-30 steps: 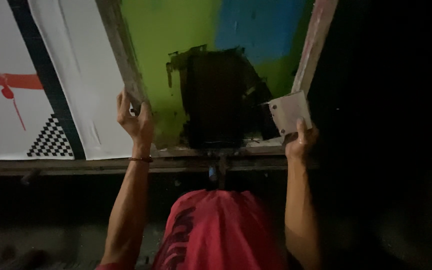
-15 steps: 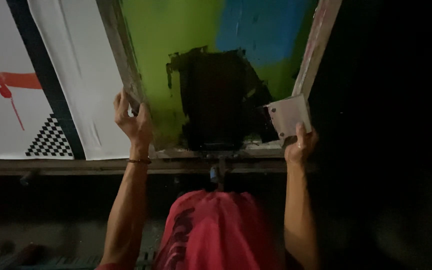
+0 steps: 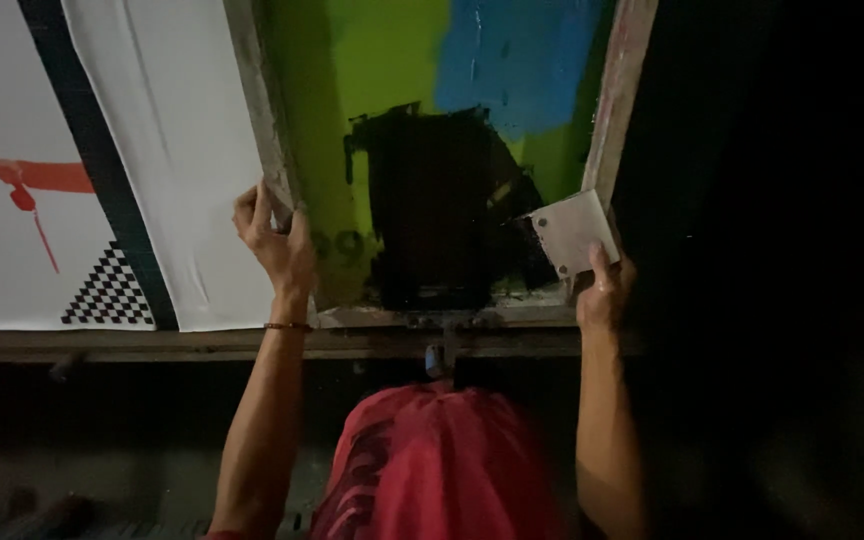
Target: Spreading ink across a screen using a scraper for screen printing
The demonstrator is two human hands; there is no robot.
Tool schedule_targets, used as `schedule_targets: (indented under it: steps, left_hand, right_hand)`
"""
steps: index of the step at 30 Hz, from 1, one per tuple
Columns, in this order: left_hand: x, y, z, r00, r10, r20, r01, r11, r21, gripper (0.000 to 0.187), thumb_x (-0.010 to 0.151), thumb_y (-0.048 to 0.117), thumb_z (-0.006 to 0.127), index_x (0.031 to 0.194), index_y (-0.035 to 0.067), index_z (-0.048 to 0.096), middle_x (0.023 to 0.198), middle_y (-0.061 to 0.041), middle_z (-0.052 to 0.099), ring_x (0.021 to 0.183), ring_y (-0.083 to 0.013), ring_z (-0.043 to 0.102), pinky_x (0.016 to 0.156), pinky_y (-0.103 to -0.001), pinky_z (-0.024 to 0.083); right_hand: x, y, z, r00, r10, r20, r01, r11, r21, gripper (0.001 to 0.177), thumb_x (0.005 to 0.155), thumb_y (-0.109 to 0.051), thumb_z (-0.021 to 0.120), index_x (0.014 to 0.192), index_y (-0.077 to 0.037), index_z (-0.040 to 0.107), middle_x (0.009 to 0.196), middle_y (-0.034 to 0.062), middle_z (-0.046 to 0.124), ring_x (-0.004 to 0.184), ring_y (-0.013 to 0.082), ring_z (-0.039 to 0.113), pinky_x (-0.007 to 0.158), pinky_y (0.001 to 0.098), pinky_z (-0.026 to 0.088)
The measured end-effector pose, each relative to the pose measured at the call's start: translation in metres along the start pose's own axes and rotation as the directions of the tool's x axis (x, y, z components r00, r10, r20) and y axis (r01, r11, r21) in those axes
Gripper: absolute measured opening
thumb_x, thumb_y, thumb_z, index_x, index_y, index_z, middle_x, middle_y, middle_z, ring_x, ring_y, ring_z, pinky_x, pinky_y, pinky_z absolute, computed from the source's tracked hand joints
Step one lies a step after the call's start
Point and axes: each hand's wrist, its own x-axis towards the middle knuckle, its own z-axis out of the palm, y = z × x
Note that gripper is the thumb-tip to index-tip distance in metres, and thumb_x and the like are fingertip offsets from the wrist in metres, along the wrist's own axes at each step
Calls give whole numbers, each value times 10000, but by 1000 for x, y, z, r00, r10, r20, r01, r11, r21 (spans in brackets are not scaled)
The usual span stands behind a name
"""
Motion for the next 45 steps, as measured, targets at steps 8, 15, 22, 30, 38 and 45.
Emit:
schedule_targets:
  steps: [8, 15, 22, 30, 38, 45]
  left_hand:
    - [7, 0, -2, 985, 172, -8, -167, 969, 183, 715, 838, -152, 704, 1505, 31, 527, 1174, -121, 505, 989, -288, 453, 878, -515, 377]
    - [7, -26, 0, 984, 179, 10, -179, 978, 109, 590, 918, -159, 635, 1473, 29, 565, 1090, -59, 491, 951, -231, 415, 1017, -558, 305]
    - [3, -3, 4, 984, 175, -39, -175, 984, -11, 678, 897, -220, 609, 1514, 49, 519, 1152, -99, 503, 1019, -248, 471, 818, -500, 407]
    - [5, 6, -1, 991, 134, 2, -133, 990, -39, 610, 891, -198, 487, 1470, -12, 538, 1033, -66, 427, 824, -130, 238, 615, -426, 270]
    - [5, -3, 2, 989, 136, -54, -138, 989, -45, 682, 836, -229, 519, 1474, 11, 549, 1022, -86, 446, 834, -133, 357, 602, -385, 259]
    - [7, -3, 1, 991, 135, -12, -135, 991, 23, 549, 895, -202, 562, 1415, -33, 596, 1013, -109, 461, 870, -182, 414, 514, -303, 312]
  right_hand:
    - [6, -32, 5, 997, 47, 63, -47, 999, 0, 452, 1013, -275, 721, 1375, -26, 619, 1378, 174, 612, 1303, 315, 556, 1143, 547, 385]
    - [6, -50, 15, 989, -67, 135, 60, 997, 52, 451, 1062, -250, 662, 1394, 40, 565, 1395, 244, 574, 1336, 375, 517, 1155, 564, 376]
    - [3, -34, 7, 995, -35, 90, 25, 994, 105, 461, 1045, -265, 685, 1392, 17, 576, 1409, 199, 581, 1330, 350, 532, 1165, 583, 352]
    - [12, 2, -8, 992, -98, 79, 93, 994, 58, 388, 1082, -250, 611, 1373, 5, 591, 1398, 182, 591, 1313, 308, 553, 1155, 537, 374]
    - [2, -36, 8, 953, -221, 209, 235, 971, -45, 409, 1115, -233, 565, 1440, 14, 554, 1482, 228, 525, 1383, 340, 503, 1203, 499, 356]
    - [7, -43, 2, 967, -147, 207, 161, 985, -53, 420, 1102, -216, 611, 1410, 67, 570, 1422, 311, 547, 1315, 399, 531, 1161, 557, 372]
